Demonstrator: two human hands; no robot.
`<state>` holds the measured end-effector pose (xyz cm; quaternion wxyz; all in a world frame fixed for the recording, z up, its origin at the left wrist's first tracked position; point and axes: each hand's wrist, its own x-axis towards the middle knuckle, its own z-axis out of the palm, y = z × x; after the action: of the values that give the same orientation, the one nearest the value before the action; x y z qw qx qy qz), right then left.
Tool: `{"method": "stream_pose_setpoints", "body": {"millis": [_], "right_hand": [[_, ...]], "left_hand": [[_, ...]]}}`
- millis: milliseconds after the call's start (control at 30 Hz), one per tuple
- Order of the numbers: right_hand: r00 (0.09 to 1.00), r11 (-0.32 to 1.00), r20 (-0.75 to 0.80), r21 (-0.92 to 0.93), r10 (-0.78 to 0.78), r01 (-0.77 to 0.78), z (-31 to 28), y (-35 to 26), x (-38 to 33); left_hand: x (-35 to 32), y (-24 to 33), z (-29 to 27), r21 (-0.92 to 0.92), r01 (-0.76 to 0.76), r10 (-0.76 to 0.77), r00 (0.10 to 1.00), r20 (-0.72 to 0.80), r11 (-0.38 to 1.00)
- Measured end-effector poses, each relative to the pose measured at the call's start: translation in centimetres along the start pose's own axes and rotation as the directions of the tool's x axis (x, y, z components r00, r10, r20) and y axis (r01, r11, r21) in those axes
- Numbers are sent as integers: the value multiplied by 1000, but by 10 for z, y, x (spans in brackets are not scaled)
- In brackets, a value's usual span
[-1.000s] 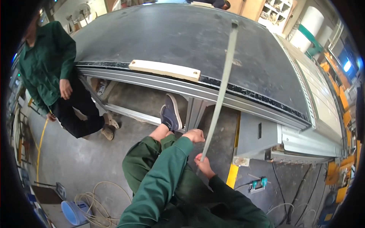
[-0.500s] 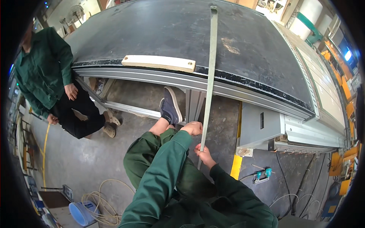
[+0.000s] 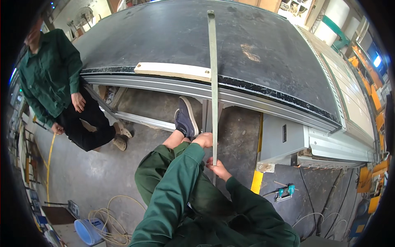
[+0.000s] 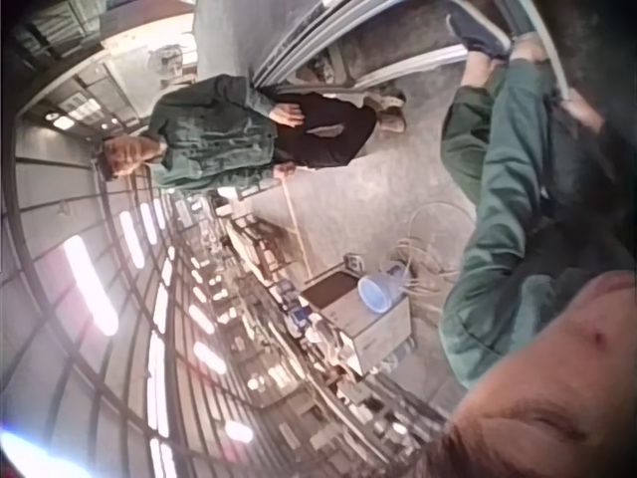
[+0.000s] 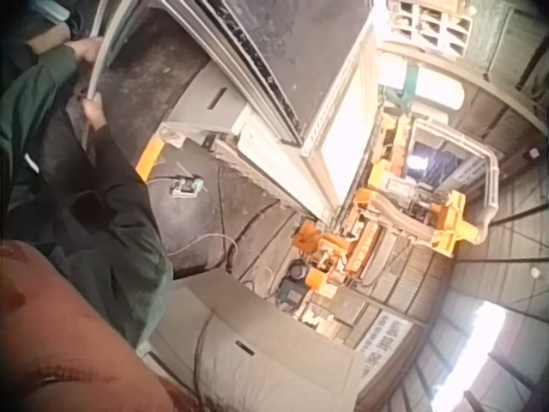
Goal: The person holds a long strip, aligns it against the edge of the work table next to a wooden block, and repositions it by hand.
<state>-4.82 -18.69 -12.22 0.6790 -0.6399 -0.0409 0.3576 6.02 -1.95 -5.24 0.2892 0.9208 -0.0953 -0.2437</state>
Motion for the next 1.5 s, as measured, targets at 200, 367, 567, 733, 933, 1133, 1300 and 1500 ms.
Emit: {"method": "stream_pose_setpoints", "body": {"millis": [200,367,567,733,933,1133,1300,1500], "right_hand": [[999,998,27,52,-24,22,-3,-3,-3],[998,998,-46,48,-39,41,-12,-2,-10],[994,995,-75,57,-83,87,-10,4,-9],[996,997,-52,24,-78,80,-11,2,-10],[996,996,-48,40,-75,77,-16,-5,-15],[996,997,-29,7,-81,81,-19,-7,-15],[988,989,-39,-17,-151,150,-18,-1,-12],[995,996,-46,6,-86,86,-18,-2,-12]], "left_hand": [[-35,39,-29,-20,80,-82,983,-166,997],[-56,90,-63,-203,-184,-58,587,-807,962],[-125,150,-173,353,-135,365,74,-928,926],[-109,157,-220,406,-23,406,17,-914,914],[-94,151,-224,396,24,396,1,-918,918],[-89,158,-222,374,51,375,-9,-927,926],[-90,156,-222,380,65,382,-30,-924,923],[-91,146,-224,349,-30,350,20,-937,936]]}}
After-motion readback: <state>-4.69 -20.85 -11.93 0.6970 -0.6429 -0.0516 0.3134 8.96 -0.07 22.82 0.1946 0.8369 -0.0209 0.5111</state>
